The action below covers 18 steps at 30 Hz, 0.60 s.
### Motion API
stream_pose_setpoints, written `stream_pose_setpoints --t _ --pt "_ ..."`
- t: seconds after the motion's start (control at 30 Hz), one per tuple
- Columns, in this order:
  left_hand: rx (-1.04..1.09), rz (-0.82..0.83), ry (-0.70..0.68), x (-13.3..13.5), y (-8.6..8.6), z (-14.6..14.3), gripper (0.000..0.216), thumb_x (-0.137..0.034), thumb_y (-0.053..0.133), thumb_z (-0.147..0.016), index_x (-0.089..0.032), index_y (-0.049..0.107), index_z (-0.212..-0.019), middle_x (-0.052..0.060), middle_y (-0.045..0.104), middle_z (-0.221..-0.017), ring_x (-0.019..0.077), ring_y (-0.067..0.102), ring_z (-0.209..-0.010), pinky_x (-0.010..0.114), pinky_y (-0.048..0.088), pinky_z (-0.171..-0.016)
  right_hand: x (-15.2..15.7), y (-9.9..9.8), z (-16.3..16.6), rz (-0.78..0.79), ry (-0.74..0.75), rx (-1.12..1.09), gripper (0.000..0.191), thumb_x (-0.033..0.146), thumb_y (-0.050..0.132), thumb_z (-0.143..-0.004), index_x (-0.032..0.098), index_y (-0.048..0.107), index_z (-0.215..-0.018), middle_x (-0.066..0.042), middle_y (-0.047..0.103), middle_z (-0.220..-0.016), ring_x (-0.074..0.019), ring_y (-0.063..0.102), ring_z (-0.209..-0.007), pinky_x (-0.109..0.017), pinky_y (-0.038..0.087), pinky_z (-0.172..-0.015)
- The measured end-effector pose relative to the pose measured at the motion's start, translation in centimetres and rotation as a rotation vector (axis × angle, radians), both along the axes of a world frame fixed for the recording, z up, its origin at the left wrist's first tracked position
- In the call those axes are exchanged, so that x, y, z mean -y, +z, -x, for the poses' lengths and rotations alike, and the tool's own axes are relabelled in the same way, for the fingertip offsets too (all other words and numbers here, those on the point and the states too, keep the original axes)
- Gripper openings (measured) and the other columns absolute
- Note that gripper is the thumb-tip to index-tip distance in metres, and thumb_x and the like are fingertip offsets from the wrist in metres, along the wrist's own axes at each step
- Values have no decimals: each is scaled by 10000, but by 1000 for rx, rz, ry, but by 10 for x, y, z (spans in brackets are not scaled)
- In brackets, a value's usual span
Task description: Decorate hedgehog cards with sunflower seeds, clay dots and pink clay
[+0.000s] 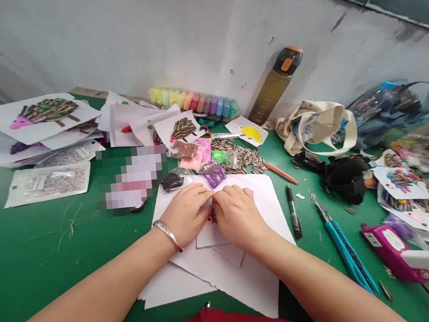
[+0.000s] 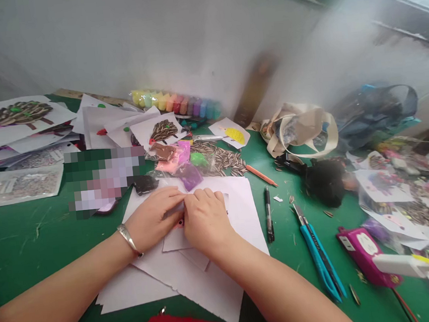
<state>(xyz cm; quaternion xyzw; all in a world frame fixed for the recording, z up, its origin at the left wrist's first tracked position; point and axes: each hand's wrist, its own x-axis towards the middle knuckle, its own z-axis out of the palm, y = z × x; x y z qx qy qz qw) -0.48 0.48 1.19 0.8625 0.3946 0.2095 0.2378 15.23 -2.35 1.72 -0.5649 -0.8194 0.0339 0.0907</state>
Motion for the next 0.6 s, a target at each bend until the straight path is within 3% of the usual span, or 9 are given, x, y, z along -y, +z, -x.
stream_pose_setpoints --t 0.37,0.6 --pt "22 -88 -28 -1 -7 9 281 -139 463 -877 -137 621 -1109 96 643 -1075 231 549 -1053 406 450 -966 -11 15 -26 38 13 -153 228 195 471 -933 215 680 -845 -33 622 -818 -182 520 -823 -319 261 -698" --pt "20 -124 -36 -1 -6 7 303 -101 384 -905 -143 648 -1046 96 651 -1058 215 571 -1016 383 475 -930 -5 16 -22 120 98 -135 264 163 475 -918 185 603 -688 -17 589 -759 -160 490 -787 -304 251 -685"
